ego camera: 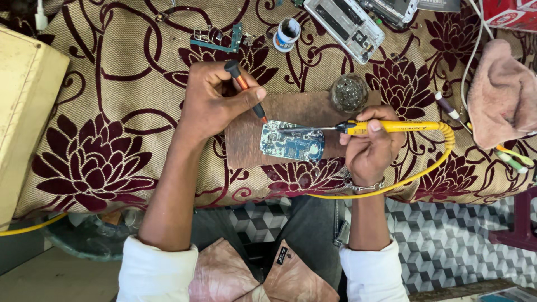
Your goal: The person uses a soldering iron and a probe to work on a small circuit board placed on a wooden board. They repeatedly apply heat and touch various points on the board, occasionally dipping the soldering iron tip into a small container.
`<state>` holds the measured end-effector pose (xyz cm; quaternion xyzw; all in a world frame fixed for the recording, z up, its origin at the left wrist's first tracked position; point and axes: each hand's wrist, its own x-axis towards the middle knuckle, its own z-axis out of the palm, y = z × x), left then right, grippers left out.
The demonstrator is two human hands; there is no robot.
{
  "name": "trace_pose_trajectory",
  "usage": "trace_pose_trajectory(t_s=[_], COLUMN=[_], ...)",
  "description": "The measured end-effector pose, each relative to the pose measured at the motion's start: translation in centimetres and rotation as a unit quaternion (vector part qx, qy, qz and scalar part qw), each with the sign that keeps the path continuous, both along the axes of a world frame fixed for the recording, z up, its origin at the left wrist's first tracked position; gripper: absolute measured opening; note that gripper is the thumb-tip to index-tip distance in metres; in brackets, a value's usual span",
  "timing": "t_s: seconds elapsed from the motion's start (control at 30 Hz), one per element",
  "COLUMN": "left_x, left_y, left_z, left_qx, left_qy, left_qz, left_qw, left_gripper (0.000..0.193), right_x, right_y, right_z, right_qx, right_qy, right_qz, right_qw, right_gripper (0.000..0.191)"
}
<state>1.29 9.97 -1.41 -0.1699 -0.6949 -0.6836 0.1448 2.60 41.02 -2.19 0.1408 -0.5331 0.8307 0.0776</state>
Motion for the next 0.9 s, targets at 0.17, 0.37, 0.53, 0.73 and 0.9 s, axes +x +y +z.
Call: trace_pose_trajectory(t_s=[0.17,0.37,0.53,0.73,0.9], left_x=[0.14,0.1,0.03,0.2,0.27], left_y=[0.04,0.02,-0.01,0.02,-0.05], left_z=[0.16,0.04,-0.14,0.08,0.46], left_qx=[0.0,0.008,0.003,0.003,-0.009], left_qy=[-0.004,-0.002,-0.001,-0.007,-0.017], left_qz=[0.003,-0.008,-0.005,0.003,0.01], left_qw=[1.0,1.0,1.0,1.0,1.0], left_gripper=[0.013,0.014,0.014,0.014,0.014], right_x=[0.09,-0.23,-0.06,0.07,0.21], right_y=[-0.24,-0.19,-0.3,-0.5,-0.63], right_z=[0.11,0.01,0.02,0.32,0.51], right_qx=[0.006,0.003,0.01,0.01,0.021], right_qy=[0.001,0.02,0.015,0.02,0.019], right_qz=[-0.012,0.011,-0.001,-0.017,-0.02], right_qw=[1.0,1.0,1.0,1.0,0.999], right_gripper=[0.019,0.018,0.019,0.021,0.023])
